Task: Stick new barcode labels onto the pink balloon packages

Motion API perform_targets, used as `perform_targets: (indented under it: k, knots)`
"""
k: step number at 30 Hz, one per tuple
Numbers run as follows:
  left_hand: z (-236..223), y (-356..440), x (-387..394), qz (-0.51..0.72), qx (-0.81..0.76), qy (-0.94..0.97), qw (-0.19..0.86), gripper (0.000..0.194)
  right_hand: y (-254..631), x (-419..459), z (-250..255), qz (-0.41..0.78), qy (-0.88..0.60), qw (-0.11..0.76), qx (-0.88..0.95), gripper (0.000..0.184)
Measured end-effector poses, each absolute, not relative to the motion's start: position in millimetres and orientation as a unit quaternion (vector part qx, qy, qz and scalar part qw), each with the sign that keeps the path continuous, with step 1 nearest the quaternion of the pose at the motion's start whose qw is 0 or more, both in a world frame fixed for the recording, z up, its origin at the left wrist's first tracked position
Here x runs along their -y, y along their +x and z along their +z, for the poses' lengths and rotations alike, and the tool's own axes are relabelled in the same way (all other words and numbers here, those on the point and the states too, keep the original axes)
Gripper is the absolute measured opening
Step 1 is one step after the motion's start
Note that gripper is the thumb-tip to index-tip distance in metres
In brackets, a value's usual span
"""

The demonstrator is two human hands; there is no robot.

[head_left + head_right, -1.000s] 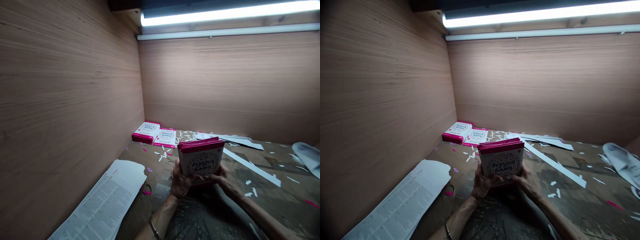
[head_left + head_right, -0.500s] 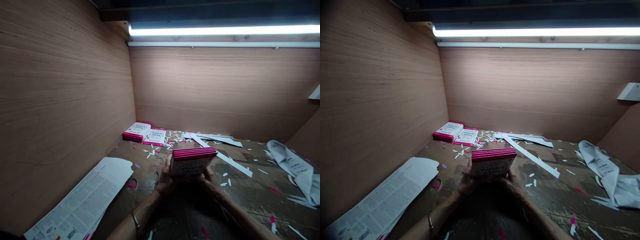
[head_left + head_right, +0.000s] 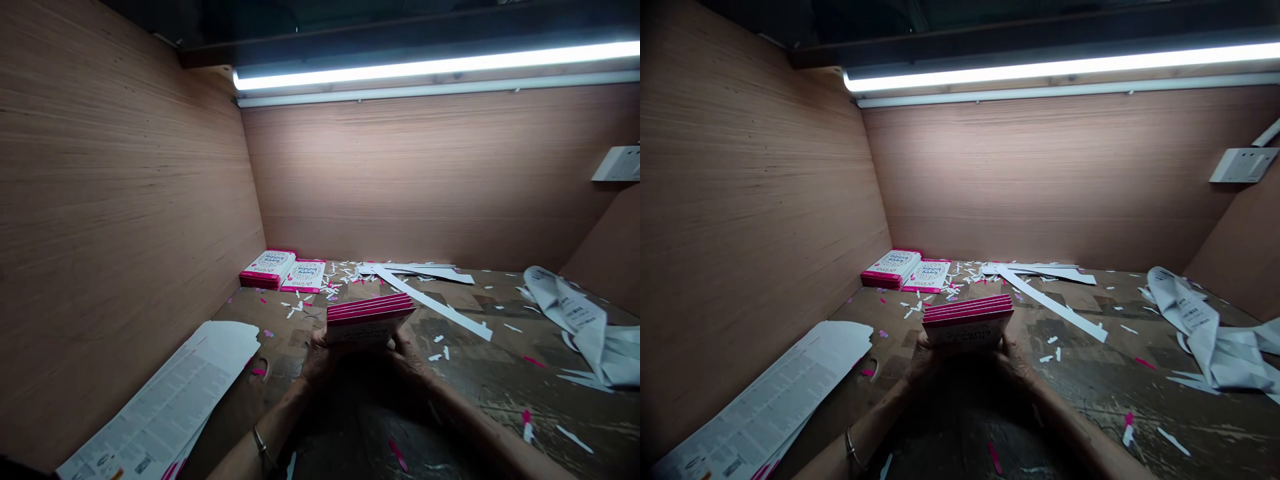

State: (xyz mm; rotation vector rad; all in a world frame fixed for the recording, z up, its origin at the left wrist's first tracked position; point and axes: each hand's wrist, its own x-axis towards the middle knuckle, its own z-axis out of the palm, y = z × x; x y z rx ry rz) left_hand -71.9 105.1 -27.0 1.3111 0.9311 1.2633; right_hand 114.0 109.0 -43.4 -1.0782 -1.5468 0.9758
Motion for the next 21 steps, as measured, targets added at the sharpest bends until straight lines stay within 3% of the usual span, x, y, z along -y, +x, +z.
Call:
perform_targets:
  k: [13, 21]
  knots:
    - [-23, -70, -102, 0.527, -0.398, 0.555, 0.506, 0.022, 111, -104, -34, 0.414, -0.456, 0.477, 0.627, 0.031]
    - [31, -70, -115, 0.473, -0.494, 0.633, 0.361, 0.014, 141, -127, -19, 0.377, -0.479, 0.439, 0.66, 0.026]
